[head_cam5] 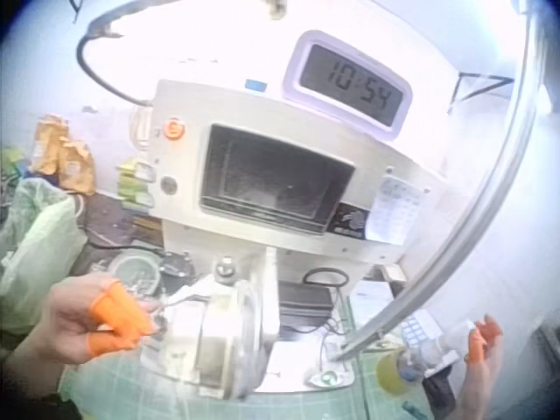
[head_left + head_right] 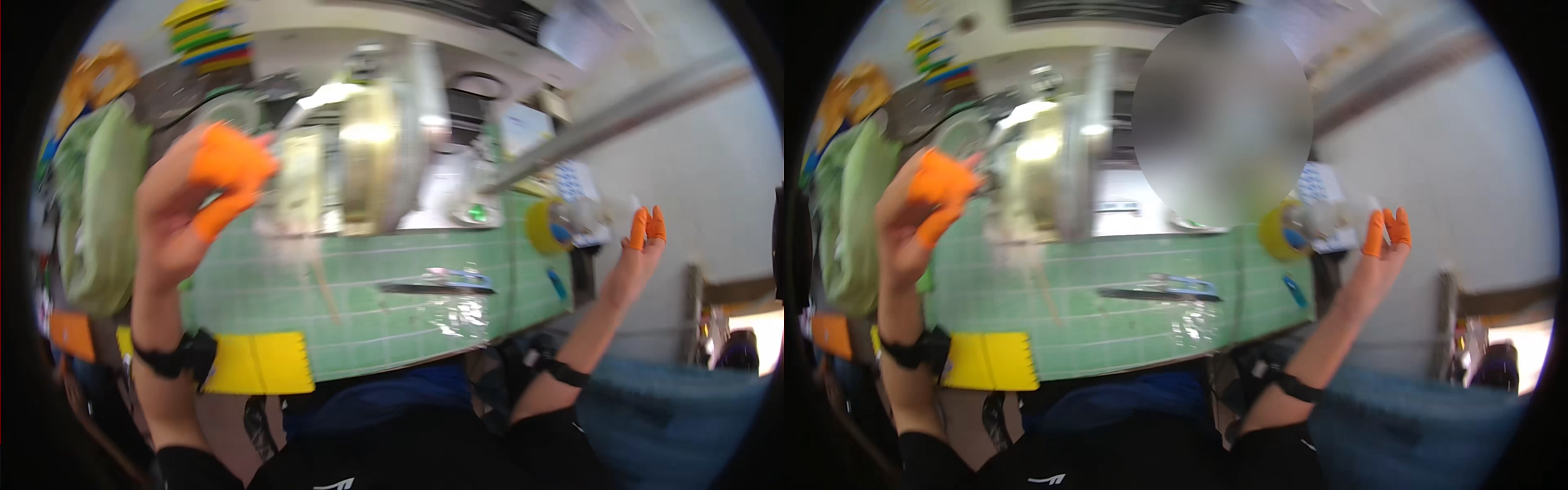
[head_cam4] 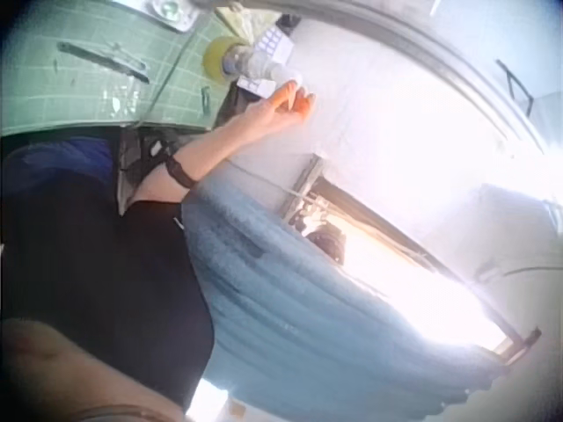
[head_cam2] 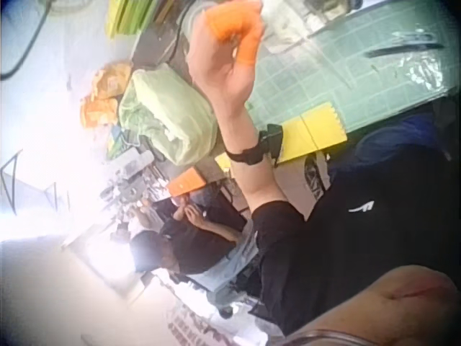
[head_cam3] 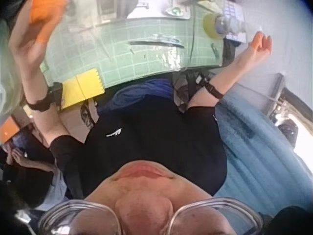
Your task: Assembling small mechanical components using a winding machine and glue.
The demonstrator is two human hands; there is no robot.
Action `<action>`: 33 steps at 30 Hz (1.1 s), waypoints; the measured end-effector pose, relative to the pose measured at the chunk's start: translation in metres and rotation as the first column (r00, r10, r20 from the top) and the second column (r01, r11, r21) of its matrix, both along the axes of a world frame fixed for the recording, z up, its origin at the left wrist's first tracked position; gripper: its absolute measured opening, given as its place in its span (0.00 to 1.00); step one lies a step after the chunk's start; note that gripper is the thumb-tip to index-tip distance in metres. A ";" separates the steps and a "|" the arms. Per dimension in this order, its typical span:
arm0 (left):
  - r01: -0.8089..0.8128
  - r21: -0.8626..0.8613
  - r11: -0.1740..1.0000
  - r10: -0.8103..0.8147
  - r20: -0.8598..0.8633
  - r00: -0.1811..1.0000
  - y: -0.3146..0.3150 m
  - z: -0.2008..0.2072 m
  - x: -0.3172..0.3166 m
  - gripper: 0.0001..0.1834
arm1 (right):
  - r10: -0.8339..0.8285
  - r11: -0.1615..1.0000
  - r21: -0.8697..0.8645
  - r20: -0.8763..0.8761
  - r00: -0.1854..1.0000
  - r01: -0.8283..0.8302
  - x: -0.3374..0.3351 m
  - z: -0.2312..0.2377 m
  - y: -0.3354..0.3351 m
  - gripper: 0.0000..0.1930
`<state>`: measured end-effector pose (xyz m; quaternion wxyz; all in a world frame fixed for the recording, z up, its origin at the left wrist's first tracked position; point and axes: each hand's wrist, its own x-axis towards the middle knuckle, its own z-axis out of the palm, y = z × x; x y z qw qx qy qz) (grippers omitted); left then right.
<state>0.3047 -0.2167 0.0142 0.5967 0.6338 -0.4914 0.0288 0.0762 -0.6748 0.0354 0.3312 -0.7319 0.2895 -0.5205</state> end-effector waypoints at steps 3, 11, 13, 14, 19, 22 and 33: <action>0.019 -0.002 1.000 -0.018 0.171 0.985 -0.004 -0.001 0.012 0.09 | 0.344 0.915 0.259 -0.106 0.933 -0.308 -0.023 -0.025 -0.078 0.22; -0.034 0.009 0.999 0.032 0.142 0.989 0.001 -0.001 0.006 0.08 | 0.677 0.680 -0.108 0.472 0.564 -0.725 0.014 0.099 0.024 0.19; -0.031 -0.003 1.000 0.031 0.152 0.988 0.004 -0.003 0.007 0.08 | 0.919 0.158 0.024 0.363 0.155 -0.987 0.043 0.107 0.067 0.25; -0.041 -0.002 0.999 0.040 0.171 0.985 0.003 -0.005 0.008 0.08 | 0.774 0.548 -0.055 0.412 0.481 -0.835 0.069 0.093 0.116 0.29; -0.041 -0.015 0.999 0.043 0.149 0.988 -0.001 -0.006 0.010 0.08 | 0.822 0.564 -0.132 -0.008 0.570 -0.815 0.122 0.060 0.213 0.37; -0.039 -0.009 0.999 0.040 0.144 0.989 0.001 -0.006 0.009 0.08 | 0.789 0.609 -0.248 0.098 0.606 -0.753 0.143 0.042 0.222 0.34; -0.050 0.009 0.999 0.048 0.186 0.981 0.002 -0.007 0.011 0.08 | 0.740 0.640 -0.318 0.007 0.673 -0.700 0.153 0.025 0.224 0.30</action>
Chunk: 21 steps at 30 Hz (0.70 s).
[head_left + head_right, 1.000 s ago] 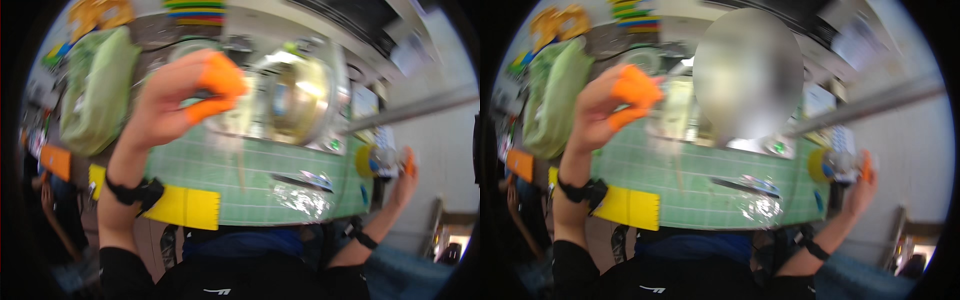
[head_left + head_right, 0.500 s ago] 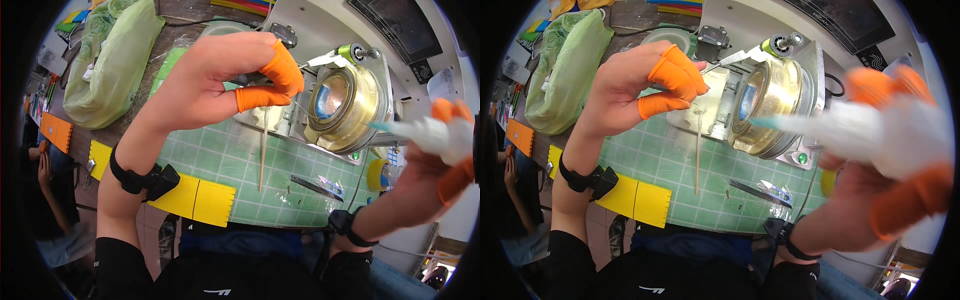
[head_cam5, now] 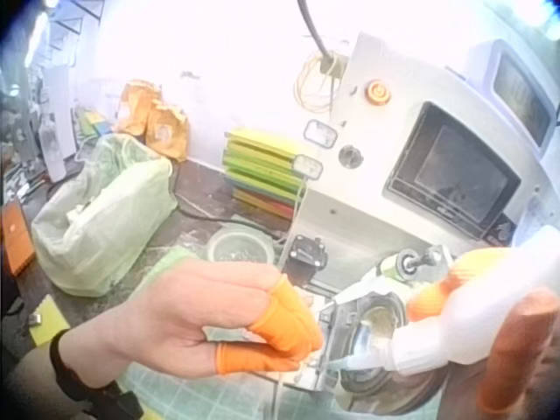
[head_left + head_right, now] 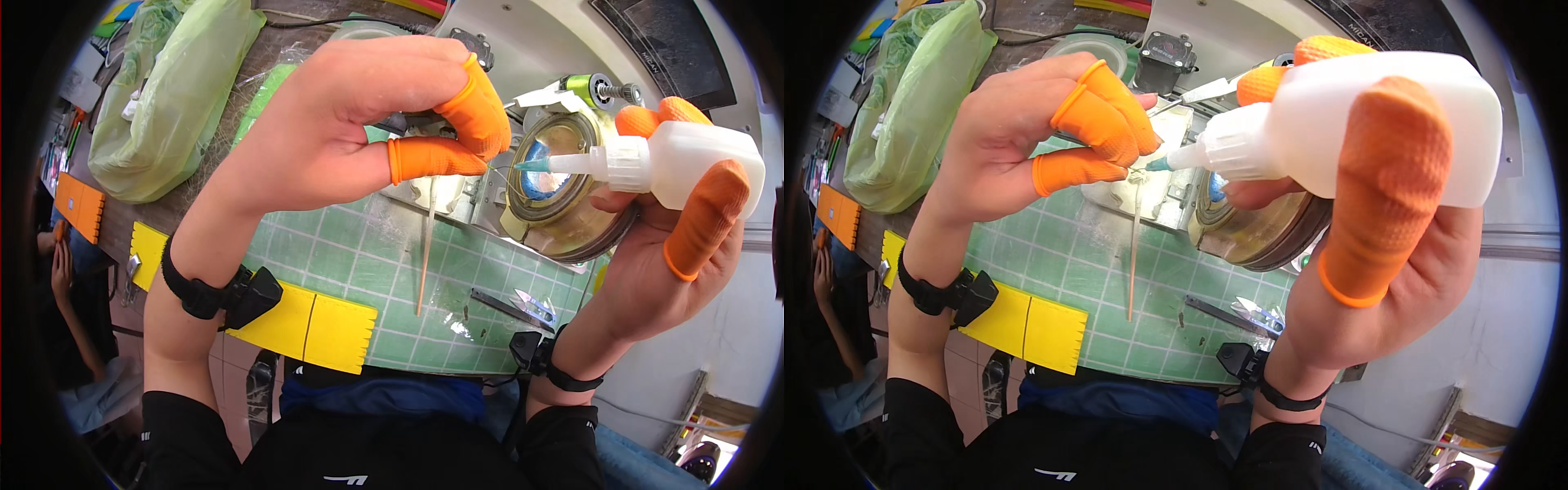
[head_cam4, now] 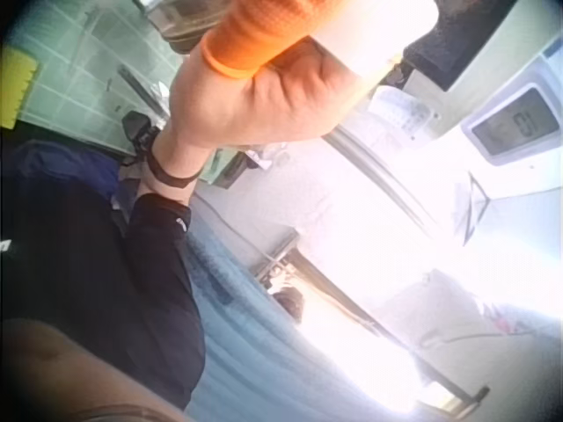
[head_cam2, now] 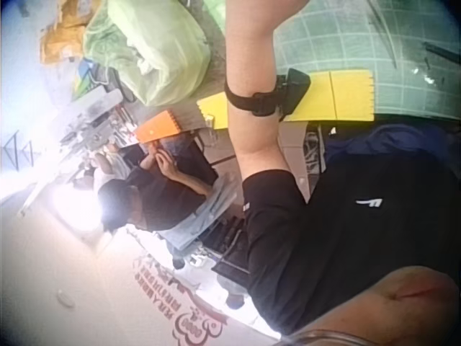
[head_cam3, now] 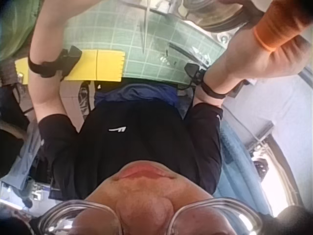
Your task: Assembling small mechanical components using a winding machine and glue.
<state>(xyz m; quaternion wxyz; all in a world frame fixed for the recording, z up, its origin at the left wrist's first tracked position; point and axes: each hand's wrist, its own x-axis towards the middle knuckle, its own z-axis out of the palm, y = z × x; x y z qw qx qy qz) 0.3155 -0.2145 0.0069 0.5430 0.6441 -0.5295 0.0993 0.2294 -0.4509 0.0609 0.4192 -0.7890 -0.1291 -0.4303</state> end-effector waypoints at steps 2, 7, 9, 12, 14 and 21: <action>0.006 -0.004 1.000 -0.006 -0.004 1.000 -0.001 0.001 -0.001 0.08 | 0.053 0.999 0.011 -0.033 0.998 -0.053 -0.003 0.002 0.002 0.30; 0.013 -0.012 1.000 -0.013 -0.016 1.000 -0.001 -0.001 0.000 0.08 | 0.121 0.992 0.044 -0.087 0.989 -0.117 -0.003 0.001 0.009 0.29; 0.011 -0.009 1.000 -0.012 -0.006 1.000 0.000 -0.001 0.000 0.08 | 0.137 0.990 0.024 -0.079 0.987 -0.136 -0.003 0.000 0.010 0.29; 0.008 -0.014 1.000 -0.008 -0.006 1.000 0.001 0.000 -0.001 0.08 | 0.164 0.986 0.032 -0.080 0.983 -0.162 -0.004 0.002 0.010 0.29; 0.008 -0.018 1.000 -0.008 -0.012 1.000 0.001 -0.001 -0.001 0.08 | 0.154 0.988 0.039 -0.086 0.984 -0.151 -0.004 0.000 0.006 0.29; 0.004 0.010 1.000 -0.004 0.021 1.000 -0.009 0.004 -0.001 0.09 | 0.130 0.989 0.081 -0.089 0.987 -0.123 -0.014 0.008 0.005 0.32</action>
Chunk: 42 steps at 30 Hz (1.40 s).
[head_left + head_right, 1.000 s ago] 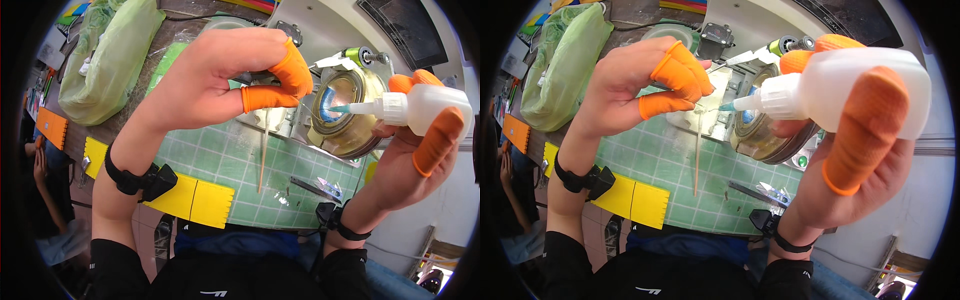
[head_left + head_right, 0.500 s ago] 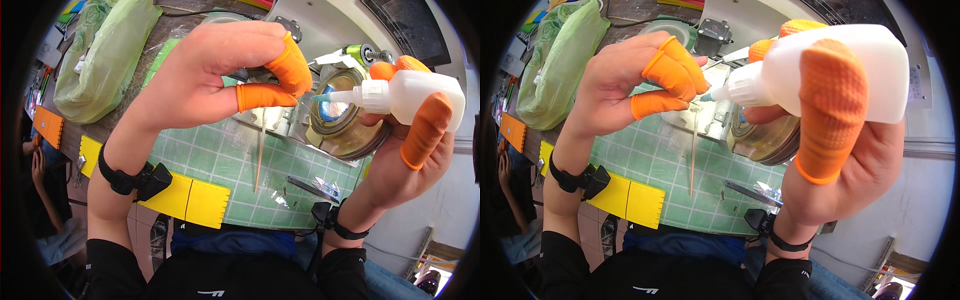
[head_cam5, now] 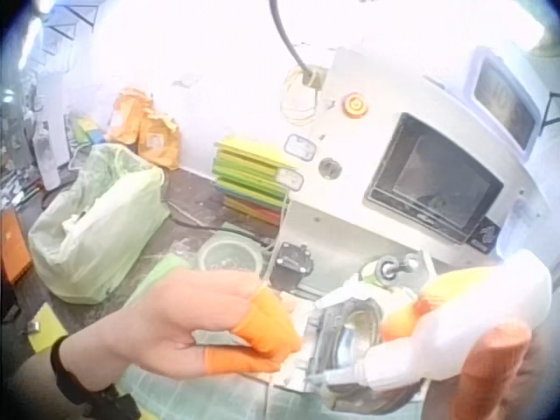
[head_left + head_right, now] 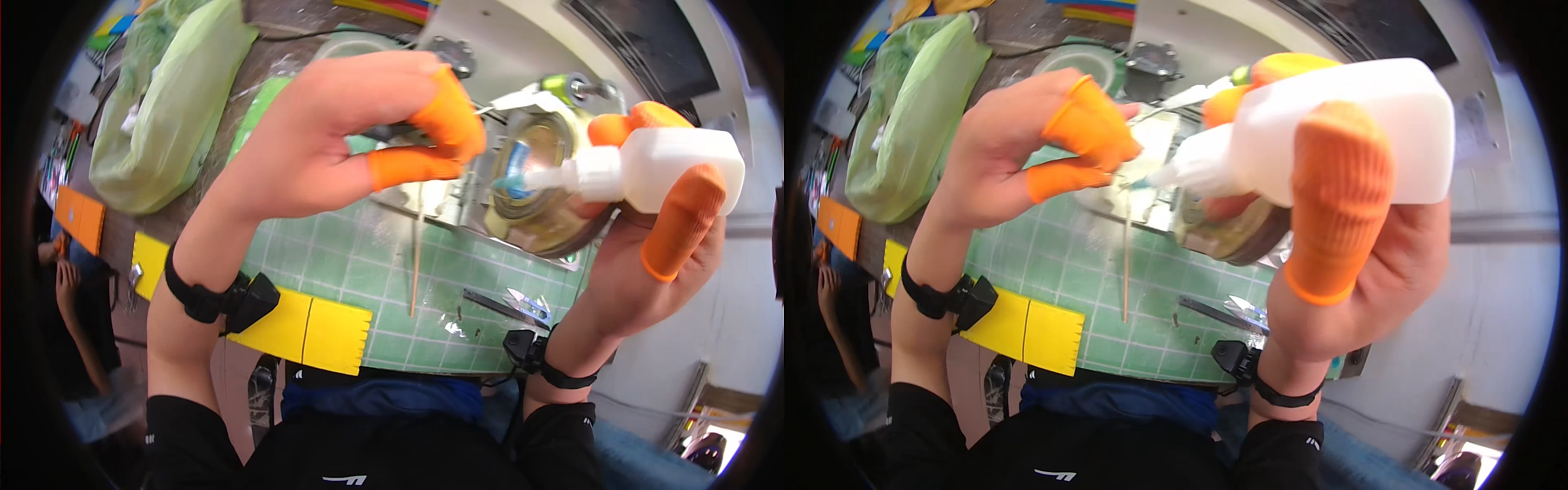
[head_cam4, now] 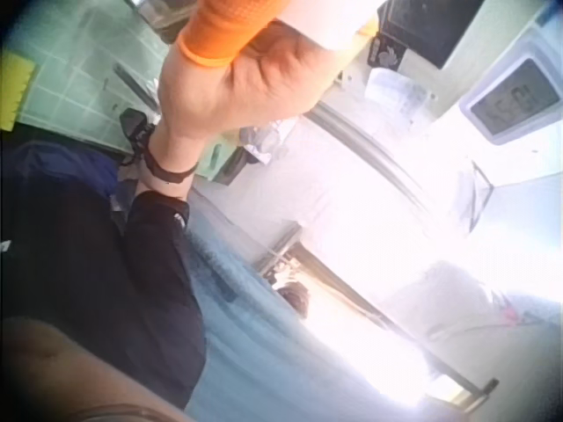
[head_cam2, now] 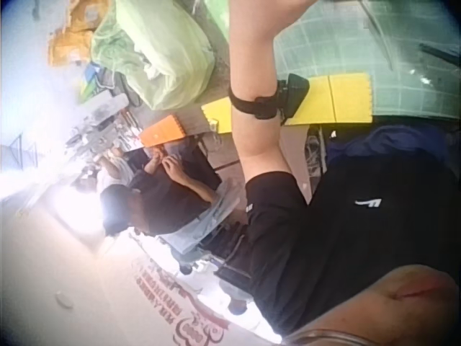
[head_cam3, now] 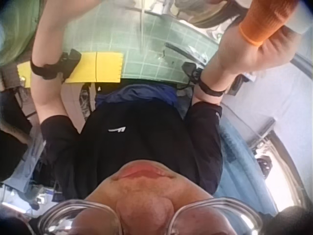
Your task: Assembling small mechanical components using a winding machine and glue.
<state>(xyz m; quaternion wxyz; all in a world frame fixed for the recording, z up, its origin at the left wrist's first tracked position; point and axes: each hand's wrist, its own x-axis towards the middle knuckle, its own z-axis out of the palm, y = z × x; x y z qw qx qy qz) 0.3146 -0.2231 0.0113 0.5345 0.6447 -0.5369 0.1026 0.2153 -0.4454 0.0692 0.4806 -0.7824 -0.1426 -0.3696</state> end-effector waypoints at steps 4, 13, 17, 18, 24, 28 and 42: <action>0.003 -0.002 1.000 -0.003 -0.040 0.999 -0.001 -0.002 -0.001 0.09 | -0.034 0.978 -0.208 -0.142 0.989 0.004 -0.037 0.009 -0.037 0.37; -0.046 0.072 0.996 0.061 -0.215 0.975 0.017 -0.007 -0.007 0.06 | -0.665 0.741 0.207 0.088 0.742 0.639 -0.159 0.031 -0.256 0.17; -0.112 0.097 0.989 0.135 -0.278 0.951 0.015 -0.017 -0.007 0.05 | -0.719 0.692 -0.092 0.006 0.695 0.716 -0.151 0.012 -0.258 0.11; -0.134 0.085 0.987 0.154 -0.288 0.945 0.014 -0.018 -0.009 0.05 | -0.720 0.691 -0.090 0.008 0.694 0.717 -0.149 0.009 -0.262 0.11; -0.077 0.078 0.994 0.093 -0.231 0.968 0.009 -0.005 -0.018 0.04 | -0.686 0.726 -0.286 -0.375 0.624 0.626 -0.142 -0.023 -0.278 0.17; -0.107 0.058 0.993 0.118 -0.246 0.962 0.001 0.001 -0.022 0.04 | -0.781 0.620 -0.198 -0.249 0.573 0.759 -0.183 -0.003 -0.246 0.12; 0.019 -0.032 0.999 -0.023 -0.100 0.995 -0.002 -0.003 -0.006 0.08 | -0.216 0.805 -0.504 -0.741 0.636 -0.313 -0.126 -0.066 -0.073 0.08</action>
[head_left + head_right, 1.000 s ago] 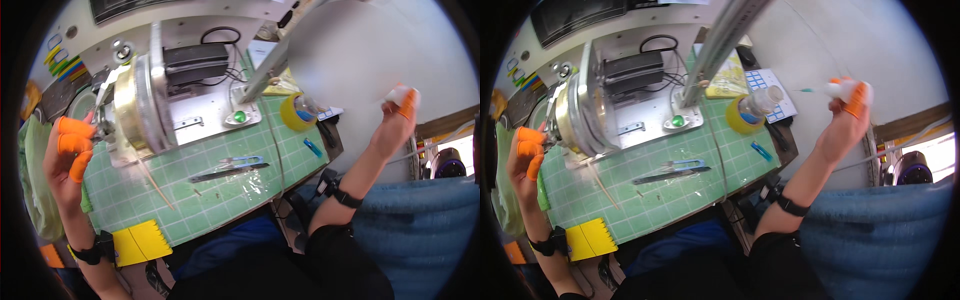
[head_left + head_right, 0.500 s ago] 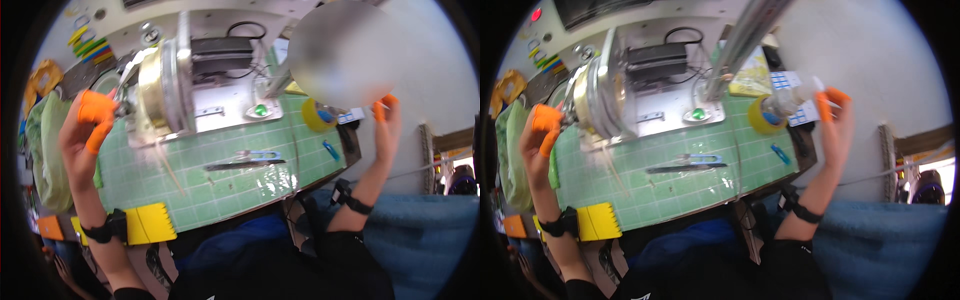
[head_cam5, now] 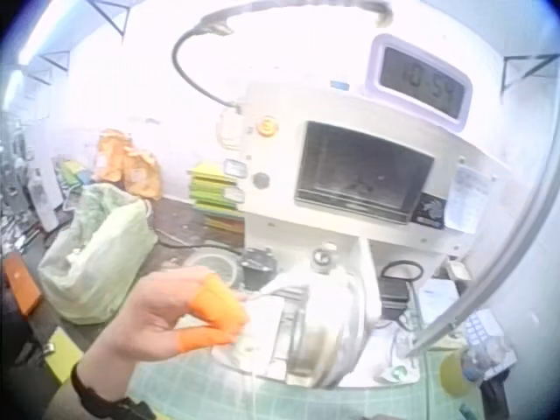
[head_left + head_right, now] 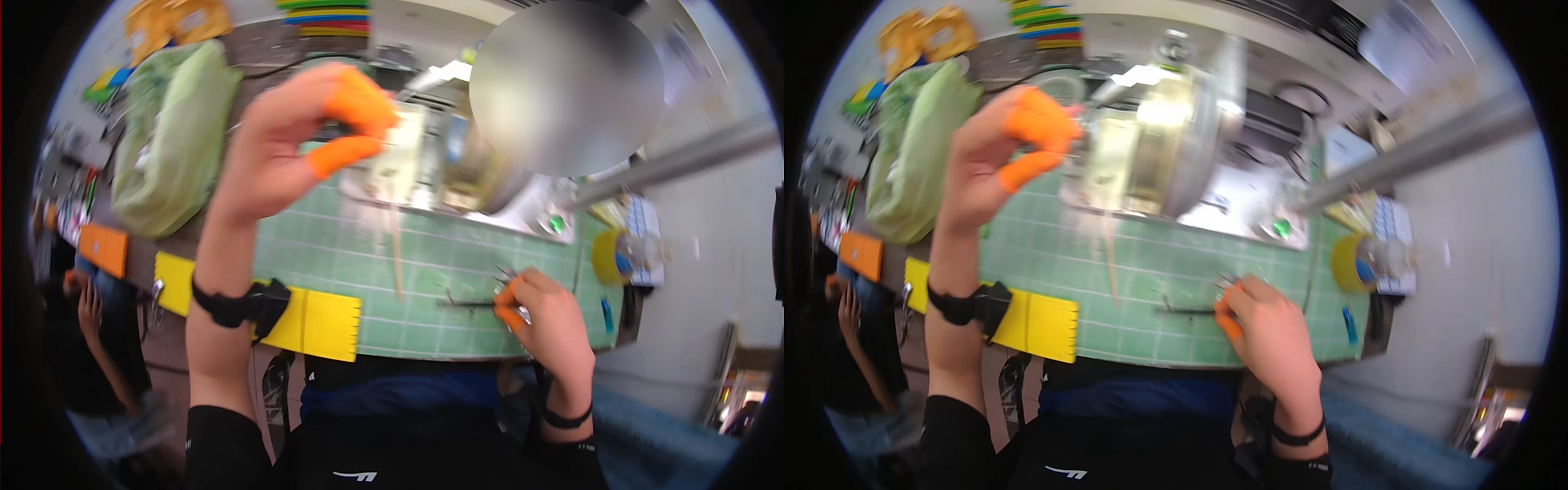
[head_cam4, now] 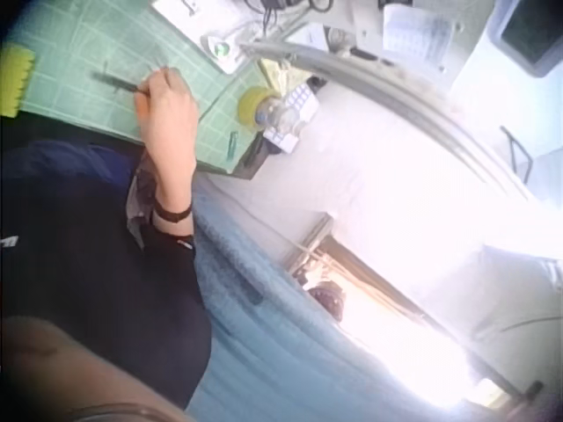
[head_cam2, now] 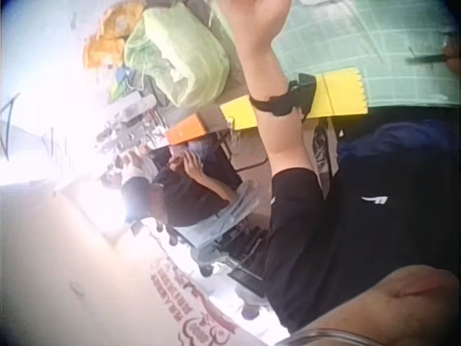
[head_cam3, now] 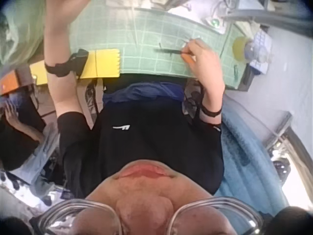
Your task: Assembling small mechanical components using a winding machine and glue.
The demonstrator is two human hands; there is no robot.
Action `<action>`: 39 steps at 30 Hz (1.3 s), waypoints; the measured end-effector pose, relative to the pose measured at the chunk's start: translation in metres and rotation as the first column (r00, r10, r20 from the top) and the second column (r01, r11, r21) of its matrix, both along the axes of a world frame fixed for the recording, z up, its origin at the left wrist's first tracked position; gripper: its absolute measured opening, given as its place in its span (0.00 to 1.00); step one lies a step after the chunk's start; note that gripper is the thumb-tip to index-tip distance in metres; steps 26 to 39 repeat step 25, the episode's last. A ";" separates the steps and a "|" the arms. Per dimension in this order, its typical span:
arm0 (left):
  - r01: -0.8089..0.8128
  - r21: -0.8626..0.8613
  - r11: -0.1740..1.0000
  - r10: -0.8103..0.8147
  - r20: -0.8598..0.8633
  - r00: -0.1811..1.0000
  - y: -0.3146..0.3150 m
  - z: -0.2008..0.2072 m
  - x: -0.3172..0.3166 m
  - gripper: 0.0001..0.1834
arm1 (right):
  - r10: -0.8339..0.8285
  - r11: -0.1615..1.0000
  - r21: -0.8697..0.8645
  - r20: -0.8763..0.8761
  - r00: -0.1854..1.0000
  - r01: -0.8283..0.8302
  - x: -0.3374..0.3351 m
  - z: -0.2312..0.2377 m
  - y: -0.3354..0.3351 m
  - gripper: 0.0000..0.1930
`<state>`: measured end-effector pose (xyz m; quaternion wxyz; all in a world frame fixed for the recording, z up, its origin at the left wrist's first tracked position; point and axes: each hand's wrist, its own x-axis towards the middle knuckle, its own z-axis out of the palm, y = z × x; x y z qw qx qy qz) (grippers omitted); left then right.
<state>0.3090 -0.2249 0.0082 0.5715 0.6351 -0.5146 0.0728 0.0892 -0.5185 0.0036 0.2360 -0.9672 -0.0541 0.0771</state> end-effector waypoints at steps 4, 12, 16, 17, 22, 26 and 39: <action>-0.047 0.013 0.999 0.047 -0.010 0.999 -0.001 0.003 -0.007 0.07 | 0.013 1.000 -0.005 -0.273 0.962 -0.015 -0.003 0.009 0.008 0.09; -0.101 0.020 0.995 0.101 0.002 0.995 0.008 0.004 -0.007 0.07 | 0.335 0.936 0.209 -0.277 0.901 -0.284 0.039 0.048 0.008 0.10; -0.085 0.017 0.996 0.085 0.000 0.996 0.008 0.002 -0.005 0.07 | -0.014 0.547 0.773 0.392 0.920 -0.321 0.045 0.081 0.035 0.06; -0.086 0.015 0.996 0.086 -0.002 0.996 0.009 0.002 -0.005 0.07 | 0.003 0.593 0.687 0.520 0.854 -0.420 0.052 0.092 0.029 0.11; -0.050 0.017 0.999 0.050 0.001 0.999 0.002 0.006 -0.002 0.06 | -0.023 0.764 0.440 0.751 0.660 -0.473 0.084 0.118 0.021 0.13; -0.048 0.024 0.999 0.049 -0.018 0.999 0.005 0.007 -0.004 0.06 | 0.161 0.829 0.263 0.733 0.661 -0.494 0.109 0.109 0.040 0.15; -0.048 0.024 0.999 0.049 -0.018 0.999 0.005 0.007 -0.004 0.06 | 0.161 0.829 0.263 0.733 0.661 -0.494 0.109 0.109 0.040 0.15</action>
